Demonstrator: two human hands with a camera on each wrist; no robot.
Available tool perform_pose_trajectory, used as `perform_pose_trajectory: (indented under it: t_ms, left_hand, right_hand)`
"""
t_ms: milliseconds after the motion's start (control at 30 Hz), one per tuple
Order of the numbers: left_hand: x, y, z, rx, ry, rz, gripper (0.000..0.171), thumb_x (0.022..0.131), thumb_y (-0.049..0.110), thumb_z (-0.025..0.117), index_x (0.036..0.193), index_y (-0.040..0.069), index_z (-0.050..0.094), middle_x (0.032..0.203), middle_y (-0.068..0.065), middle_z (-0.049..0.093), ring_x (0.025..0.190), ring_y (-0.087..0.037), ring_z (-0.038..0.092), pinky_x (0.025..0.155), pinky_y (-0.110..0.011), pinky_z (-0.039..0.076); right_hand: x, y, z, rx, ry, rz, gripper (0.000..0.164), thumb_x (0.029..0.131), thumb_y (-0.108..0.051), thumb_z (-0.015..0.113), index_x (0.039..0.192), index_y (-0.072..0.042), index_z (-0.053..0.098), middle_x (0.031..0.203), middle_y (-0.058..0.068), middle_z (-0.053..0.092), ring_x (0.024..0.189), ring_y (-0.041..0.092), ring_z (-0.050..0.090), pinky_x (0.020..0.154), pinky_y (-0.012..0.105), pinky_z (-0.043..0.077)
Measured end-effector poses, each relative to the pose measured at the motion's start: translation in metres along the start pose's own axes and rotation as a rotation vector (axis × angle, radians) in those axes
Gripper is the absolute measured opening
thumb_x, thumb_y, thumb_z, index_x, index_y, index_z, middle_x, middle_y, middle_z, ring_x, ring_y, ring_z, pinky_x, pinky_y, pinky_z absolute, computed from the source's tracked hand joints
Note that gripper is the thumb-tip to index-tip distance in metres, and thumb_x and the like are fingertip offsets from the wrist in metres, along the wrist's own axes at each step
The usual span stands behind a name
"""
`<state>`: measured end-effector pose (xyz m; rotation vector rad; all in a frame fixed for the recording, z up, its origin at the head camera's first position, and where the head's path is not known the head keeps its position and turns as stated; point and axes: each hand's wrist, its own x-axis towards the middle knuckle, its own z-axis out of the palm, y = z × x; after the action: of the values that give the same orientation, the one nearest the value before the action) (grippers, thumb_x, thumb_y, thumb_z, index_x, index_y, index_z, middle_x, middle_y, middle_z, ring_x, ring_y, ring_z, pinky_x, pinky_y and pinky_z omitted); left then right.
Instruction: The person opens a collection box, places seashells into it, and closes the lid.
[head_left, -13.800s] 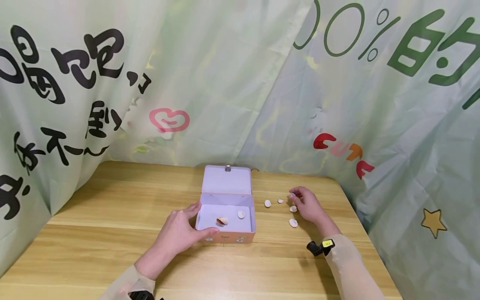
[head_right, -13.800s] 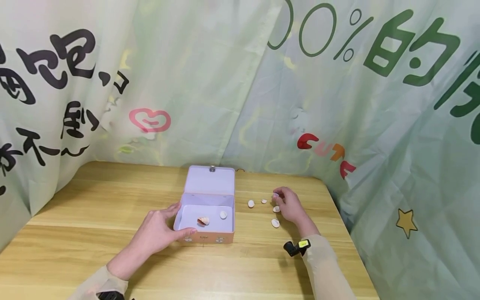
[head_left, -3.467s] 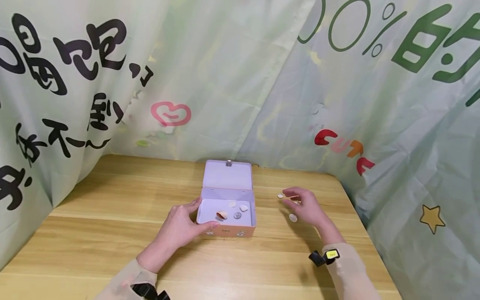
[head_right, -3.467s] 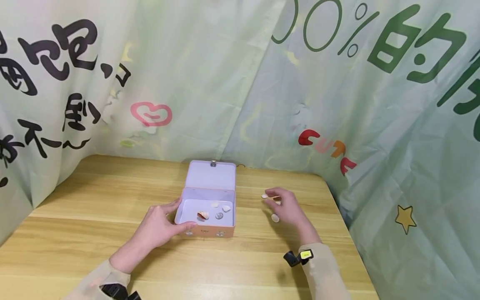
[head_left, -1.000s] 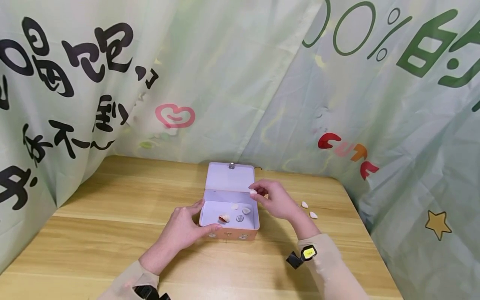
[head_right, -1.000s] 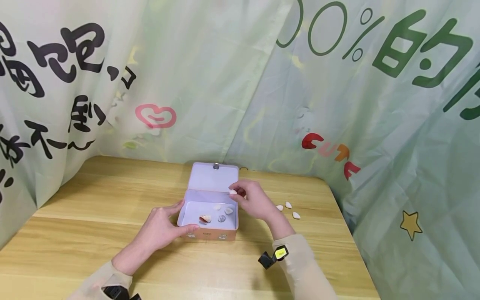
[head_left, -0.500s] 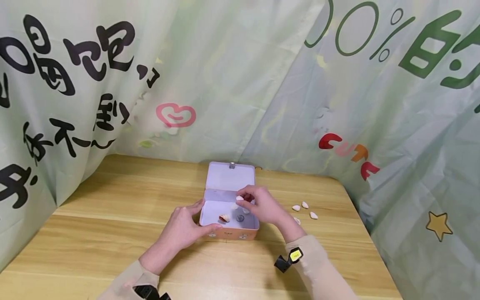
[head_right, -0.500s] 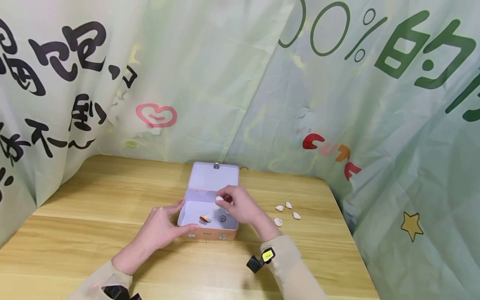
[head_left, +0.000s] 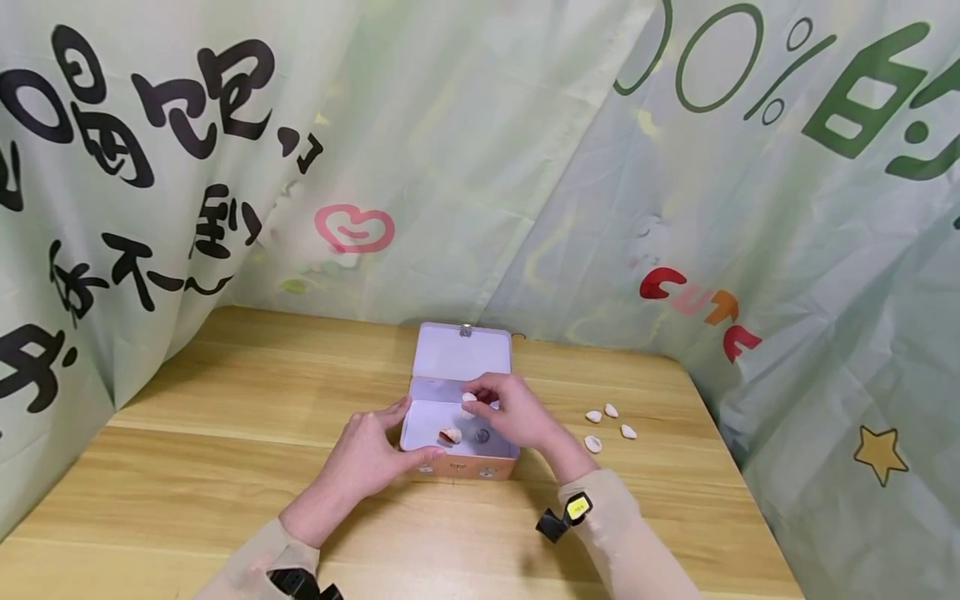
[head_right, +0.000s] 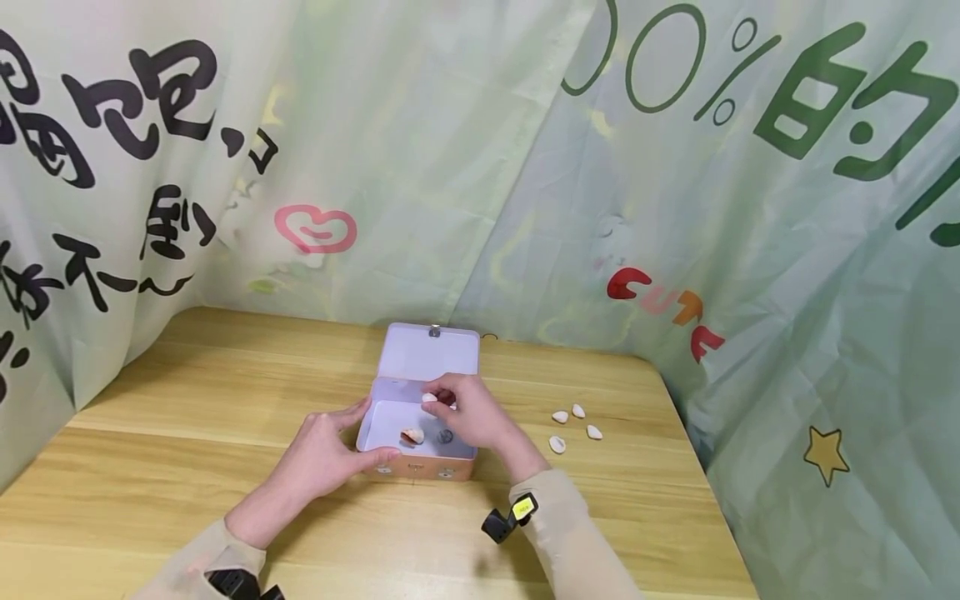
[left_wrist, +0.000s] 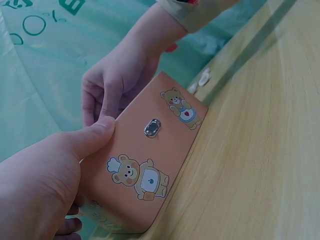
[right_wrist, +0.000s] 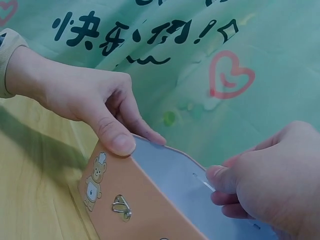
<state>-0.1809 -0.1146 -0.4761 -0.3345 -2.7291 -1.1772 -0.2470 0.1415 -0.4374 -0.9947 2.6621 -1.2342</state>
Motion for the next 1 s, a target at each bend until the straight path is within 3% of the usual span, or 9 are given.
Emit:
perform_pose_trajectory:
  t_ms: [167,533,1000]
  left_hand:
    - [0.000,0.000,0.001,0.009,0.003,0.004,0.112,0.068,0.077,0.086,0.144,0.000,0.060,0.144,-0.014,0.060,0.057,-0.009,0.048,0.049,-0.030,0.042]
    - [0.001,0.001,0.001,-0.016,-0.004,-0.009,0.106,0.071,0.068,0.091,0.145,-0.001,0.059,0.145,-0.016,0.058,0.042,-0.002,0.020,0.041,-0.028,0.038]
    - [0.000,0.001,-0.001,-0.023,-0.010,-0.011,0.107,0.071,0.067,0.091,0.146,-0.002,0.058,0.145,-0.018,0.057,0.044,-0.003,0.020,0.043,-0.028,0.037]
  right_hand:
    - [0.002,0.004,0.006,0.016,-0.003,0.003,0.022,0.098,-0.006,0.076,0.119,0.003,0.077,0.098,0.000,0.074,0.086,0.013,0.066,0.081,0.033,0.059]
    - [0.004,0.009,0.014,0.016,-0.002,0.015,0.021,0.099,-0.006,0.076,0.118,0.002,0.078,0.100,0.001,0.075,0.086,0.013,0.066,0.078,0.031,0.058]
    - [0.006,0.009,0.018,-0.052,-0.034,-0.007,0.019,0.099,-0.005,0.075,0.116,0.002,0.077,0.096,0.000,0.073,0.083,0.012,0.064,0.077,0.029,0.057]
